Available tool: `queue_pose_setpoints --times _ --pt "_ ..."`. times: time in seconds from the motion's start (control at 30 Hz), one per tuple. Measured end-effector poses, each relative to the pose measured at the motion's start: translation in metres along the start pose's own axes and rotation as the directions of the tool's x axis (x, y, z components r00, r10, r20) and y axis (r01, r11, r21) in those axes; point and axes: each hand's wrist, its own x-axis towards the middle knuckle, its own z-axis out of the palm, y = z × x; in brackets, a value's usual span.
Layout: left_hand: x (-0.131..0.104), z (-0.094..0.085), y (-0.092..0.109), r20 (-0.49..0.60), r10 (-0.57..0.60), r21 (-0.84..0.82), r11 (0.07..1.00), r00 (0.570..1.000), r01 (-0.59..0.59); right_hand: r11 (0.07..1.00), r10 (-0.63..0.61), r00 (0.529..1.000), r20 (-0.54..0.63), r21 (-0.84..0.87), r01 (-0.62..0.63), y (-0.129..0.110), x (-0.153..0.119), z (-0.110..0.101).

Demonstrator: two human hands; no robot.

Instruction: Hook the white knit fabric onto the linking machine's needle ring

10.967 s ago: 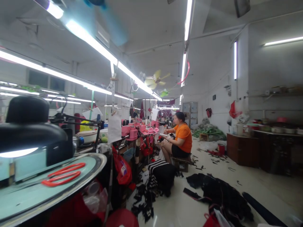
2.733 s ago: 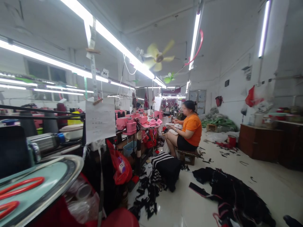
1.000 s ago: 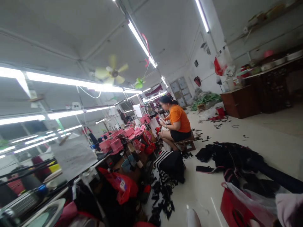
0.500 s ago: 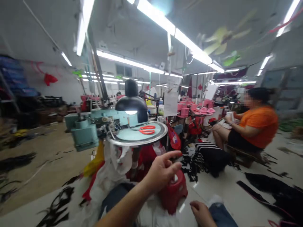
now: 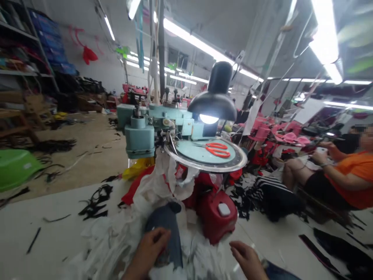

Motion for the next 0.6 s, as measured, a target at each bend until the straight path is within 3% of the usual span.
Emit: queue_pose_setpoints --times 0.03,0.13,0.27,0.4,0.5,0.6 --pt "0.002 -0.007 0.001 -0.052 0.052 0.019 0.998 0.997 -0.051 1.0 0.014 1.0 0.021 -0.013 -0.014 -0.002 -0.003 0.006" --pt "0.013 -0.023 0.002 -0.099 0.048 0.068 0.997 0.994 -0.041 0.998 0.052 0.995 0.081 -0.05 -0.048 -0.005 -0.007 0.012" --pt "0.015 -0.034 -0.004 -0.031 0.017 0.154 0.988 0.999 -0.012 0.994 0.062 0.992 0.107 -0.101 -0.051 -0.015 -0.01 0.005" --pt "-0.004 -0.045 -0.017 0.018 -0.027 0.208 0.978 0.999 0.023 0.994 -0.008 0.982 0.186 -0.107 0.028 -0.046 -0.025 0.009" --pt "-0.018 -0.052 -0.04 -0.055 -0.057 0.238 0.969 0.997 0.068 0.993 -0.053 0.95 0.307 -0.087 0.083 -0.074 -0.039 0.034" --pt "-0.028 -0.052 -0.07 -0.134 -0.082 0.251 0.961 0.988 0.114 0.992 -0.037 0.907 0.419 -0.092 0.083 -0.094 -0.055 0.075"
